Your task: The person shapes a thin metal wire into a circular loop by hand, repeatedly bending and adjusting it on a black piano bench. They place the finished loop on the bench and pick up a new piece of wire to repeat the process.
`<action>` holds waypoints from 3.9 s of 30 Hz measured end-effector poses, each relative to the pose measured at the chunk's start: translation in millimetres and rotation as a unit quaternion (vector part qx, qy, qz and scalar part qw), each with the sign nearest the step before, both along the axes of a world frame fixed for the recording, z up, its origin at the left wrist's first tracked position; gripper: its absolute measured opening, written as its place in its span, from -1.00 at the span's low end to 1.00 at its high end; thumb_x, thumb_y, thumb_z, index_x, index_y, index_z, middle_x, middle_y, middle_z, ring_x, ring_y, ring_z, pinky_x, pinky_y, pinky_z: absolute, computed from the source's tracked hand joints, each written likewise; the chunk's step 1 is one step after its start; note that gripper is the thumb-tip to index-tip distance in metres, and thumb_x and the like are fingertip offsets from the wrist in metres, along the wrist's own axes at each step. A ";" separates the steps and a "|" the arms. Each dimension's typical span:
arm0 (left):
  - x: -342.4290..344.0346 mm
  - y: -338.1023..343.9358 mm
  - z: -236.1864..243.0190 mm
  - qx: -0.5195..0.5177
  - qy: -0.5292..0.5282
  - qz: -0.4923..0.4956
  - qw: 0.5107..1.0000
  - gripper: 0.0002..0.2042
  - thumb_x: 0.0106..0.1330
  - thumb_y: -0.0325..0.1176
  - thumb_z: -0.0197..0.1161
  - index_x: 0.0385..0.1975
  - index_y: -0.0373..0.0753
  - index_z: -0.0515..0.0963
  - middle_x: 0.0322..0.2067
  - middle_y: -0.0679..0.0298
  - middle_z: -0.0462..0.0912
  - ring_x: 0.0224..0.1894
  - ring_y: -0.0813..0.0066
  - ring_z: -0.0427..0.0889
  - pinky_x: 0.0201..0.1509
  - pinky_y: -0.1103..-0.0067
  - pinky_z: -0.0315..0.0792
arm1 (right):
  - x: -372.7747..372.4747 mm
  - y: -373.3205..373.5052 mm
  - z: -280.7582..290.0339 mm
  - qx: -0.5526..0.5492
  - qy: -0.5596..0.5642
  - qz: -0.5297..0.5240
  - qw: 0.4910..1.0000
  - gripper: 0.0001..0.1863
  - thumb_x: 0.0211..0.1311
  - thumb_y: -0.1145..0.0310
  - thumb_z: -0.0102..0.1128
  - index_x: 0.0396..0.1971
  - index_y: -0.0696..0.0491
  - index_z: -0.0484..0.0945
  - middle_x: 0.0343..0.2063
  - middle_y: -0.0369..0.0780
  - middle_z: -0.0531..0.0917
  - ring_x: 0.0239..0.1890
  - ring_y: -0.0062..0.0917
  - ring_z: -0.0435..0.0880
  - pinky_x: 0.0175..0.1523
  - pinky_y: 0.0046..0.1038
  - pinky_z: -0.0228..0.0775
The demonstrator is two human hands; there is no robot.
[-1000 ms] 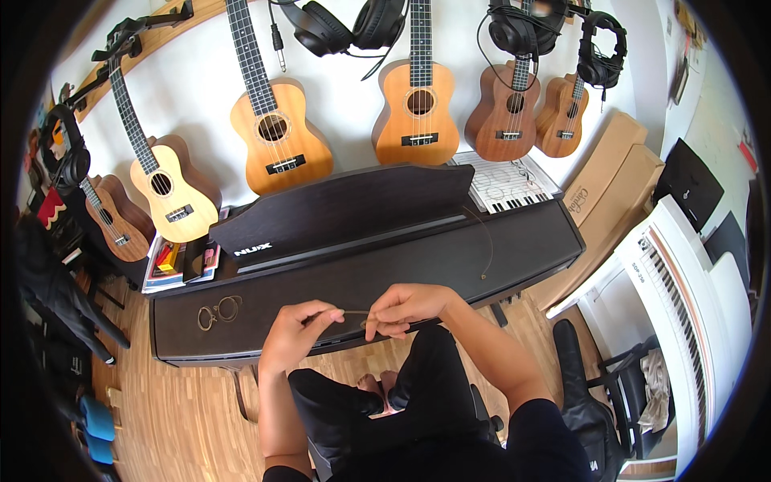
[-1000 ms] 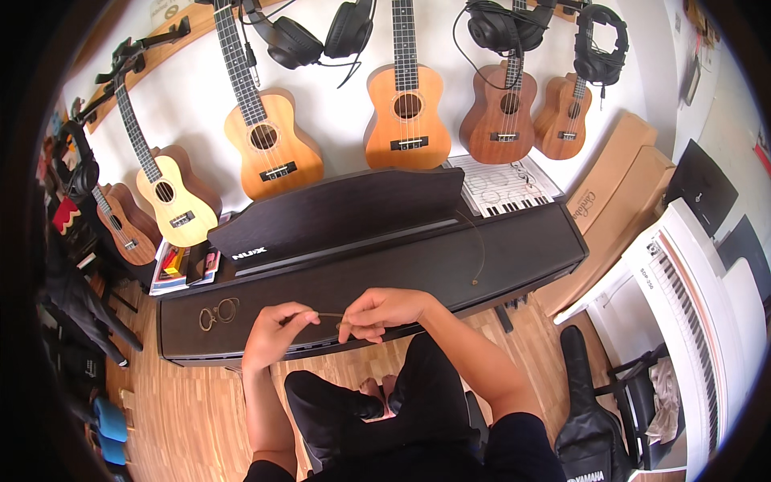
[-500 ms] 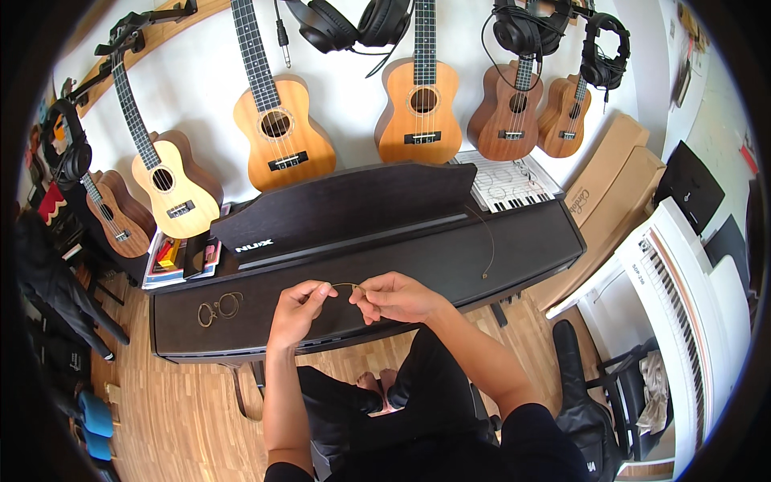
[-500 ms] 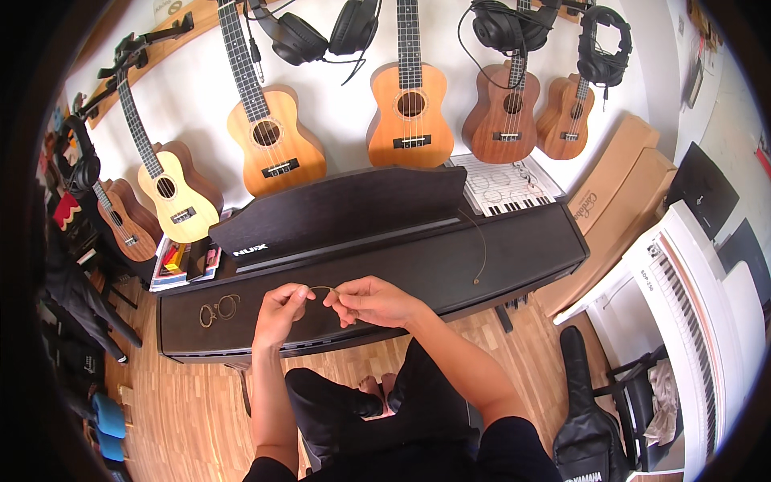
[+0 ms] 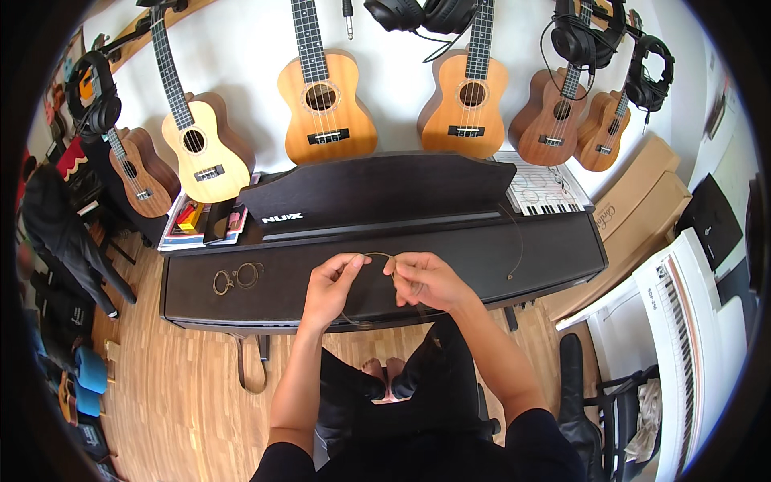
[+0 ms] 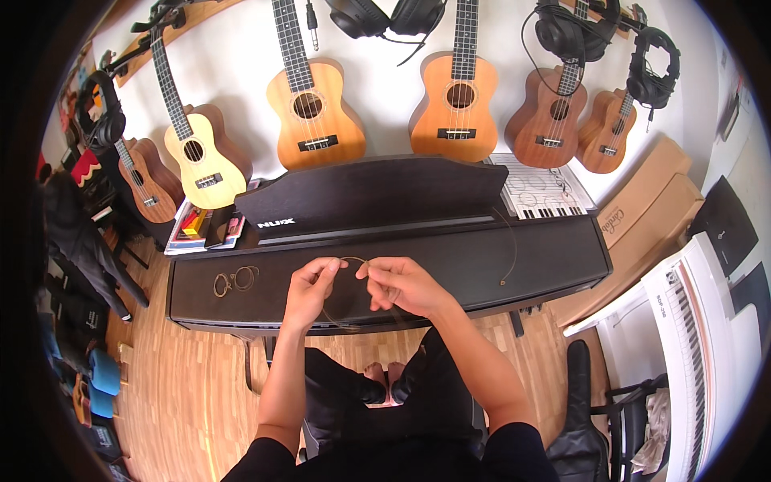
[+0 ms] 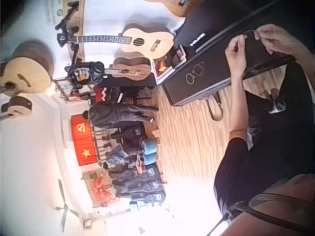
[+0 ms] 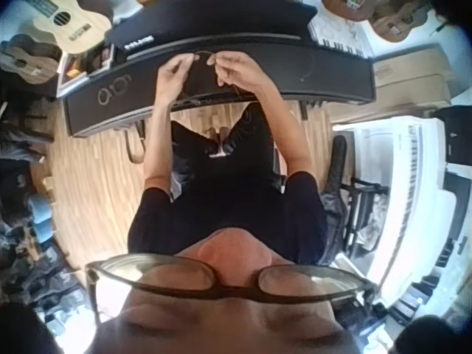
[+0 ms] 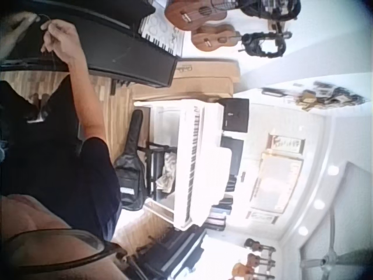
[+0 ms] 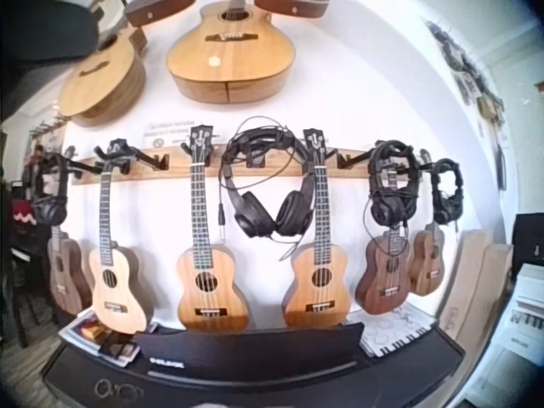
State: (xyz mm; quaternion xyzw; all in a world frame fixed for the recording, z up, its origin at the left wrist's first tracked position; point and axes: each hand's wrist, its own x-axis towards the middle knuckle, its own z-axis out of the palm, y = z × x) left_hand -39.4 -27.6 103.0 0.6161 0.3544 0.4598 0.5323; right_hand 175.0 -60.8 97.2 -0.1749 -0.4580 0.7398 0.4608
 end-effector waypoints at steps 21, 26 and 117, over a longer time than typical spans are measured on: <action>-36.7 -42.6 29.3 0.137 0.179 -0.051 0.973 -0.91 0.31 -0.46 0.28 -0.30 -0.35 0.64 -0.63 0.42 0.48 -0.61 0.80 0.20 -0.57 0.69 0.08 | 9.9 -30.4 36.9 0.068 -0.387 -0.055 0.918 -0.80 0.29 0.33 0.25 -0.35 0.19 0.64 -0.54 -0.29 0.63 -0.57 -0.68 0.53 -0.39 -0.60 0.40; -42.1 -53.2 29.0 0.105 0.180 -0.077 0.975 -0.91 0.33 -0.47 0.25 -0.30 -0.35 0.63 -0.57 0.42 0.57 -0.58 0.83 0.24 -0.55 0.73 0.11 | 14.0 -38.6 22.3 0.102 -0.354 -0.098 0.924 -0.78 0.28 0.30 0.25 -0.42 0.16 0.66 -0.52 -0.30 0.64 -0.55 -0.70 0.54 -0.42 -0.64 0.35; -20.9 -37.4 18.1 0.094 0.069 -0.239 0.964 -0.75 0.44 -0.26 0.11 -0.17 -0.30 0.62 -0.29 0.21 0.71 -0.24 0.45 0.66 -0.08 0.58 0.48 | 14.0 -39.0 11.0 0.016 -0.162 0.111 0.980 -0.65 0.41 0.24 0.09 -0.25 0.28 0.62 -0.76 -0.28 0.44 -0.71 -0.67 0.35 -0.57 -0.58 0.16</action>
